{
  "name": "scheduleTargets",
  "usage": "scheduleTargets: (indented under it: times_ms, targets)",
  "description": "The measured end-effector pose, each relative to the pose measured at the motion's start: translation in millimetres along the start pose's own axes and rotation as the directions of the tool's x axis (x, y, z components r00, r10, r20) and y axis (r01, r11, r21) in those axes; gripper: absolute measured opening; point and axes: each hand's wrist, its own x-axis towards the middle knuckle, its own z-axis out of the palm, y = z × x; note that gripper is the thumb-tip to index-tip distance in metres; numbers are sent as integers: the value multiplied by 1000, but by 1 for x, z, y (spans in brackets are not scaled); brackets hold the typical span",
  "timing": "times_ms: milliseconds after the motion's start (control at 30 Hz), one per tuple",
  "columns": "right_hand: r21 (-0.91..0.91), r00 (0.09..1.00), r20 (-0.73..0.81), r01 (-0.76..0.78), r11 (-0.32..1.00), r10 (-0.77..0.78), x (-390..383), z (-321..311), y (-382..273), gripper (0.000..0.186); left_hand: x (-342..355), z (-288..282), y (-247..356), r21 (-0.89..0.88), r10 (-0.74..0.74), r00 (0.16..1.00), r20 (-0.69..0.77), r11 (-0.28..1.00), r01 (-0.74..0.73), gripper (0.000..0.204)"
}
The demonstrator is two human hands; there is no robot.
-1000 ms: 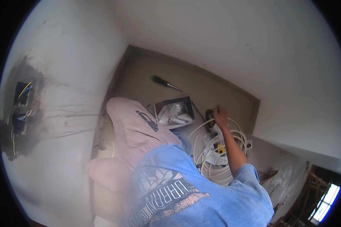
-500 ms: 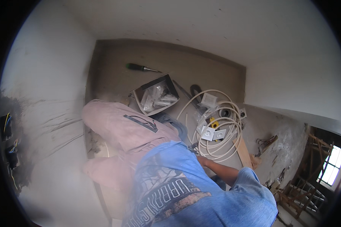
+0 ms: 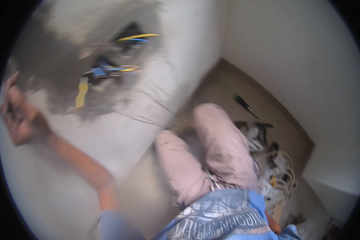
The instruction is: The person connects wires to the terminals of an electrical outlet by hand and using a screwdriver, then positions the outlet into the wall socket.
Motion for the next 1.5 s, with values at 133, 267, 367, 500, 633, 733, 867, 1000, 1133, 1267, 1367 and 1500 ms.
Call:
scheduleTargets:
  times_ms: [133, 267, 367, 500, 633, 733, 867, 1000, 1133, 1267, 1367, 1500]
  targets:
    - [-15, 998, -61, -25, 1000, 24, 16, 6, -4, 42, 3, 38, 59, -166, -78, 982, -172, 985, 49, 20]
    - [-23, 990, -123, -69, 997, 66, 16, 14, 6, 44, 5, 57, 74, -373, -232, 933, -276, 920, 118, 19]
    - [-28, 976, -168, -144, 989, 138, -5, 28, 31, 45, -10, 38, 67, -389, -259, 920, -294, 912, 132, 15]
    - [-3, 941, -273, -207, 978, 198, -28, 34, 61, 46, -6, 28, 63, -441, -282, 910, -304, 888, 128, 16]
    - [-11, 826, -519, -264, 965, 220, -22, 9, 93, 47, -6, 20, 67, -430, -302, 904, -301, 889, 154, 20]
    - [39, 614, -785, -76, 996, 78, 11, -52, 73, 35, -8, 21, 72, -489, -333, 890, -313, 859, 150, 20]
    - [390, 676, -732, 513, 765, -80, 41, -151, -110, 26, -14, 17, 59, -513, -251, 918, -308, 856, 62, 29]
    - [329, 602, -569, 791, 516, -561, 12, -164, -350, 19, -12, 6, 57, -637, -313, 911, -269, 767, 75, 32]
    - [333, 255, -235, 928, 169, -938, -7, -129, -506, 22, -24, -4, 82, -785, -645, 762, -50, 497, 369, 42]
    - [265, 52, -285, 964, -26, -957, 1, -97, -599, 22, -105, -11, 174, -806, -851, 454, 263, 64, 589, 47]
    - [316, 28, -386, 943, -104, -922, 0, -82, -631, 21, -171, -30, 256, -554, -755, 301, 583, -98, 826, 53]
    - [560, 118, -349, 822, -106, -930, -4, -78, -636, 21, -242, -68, 350, -201, -454, 70, 888, -246, 948, 51]
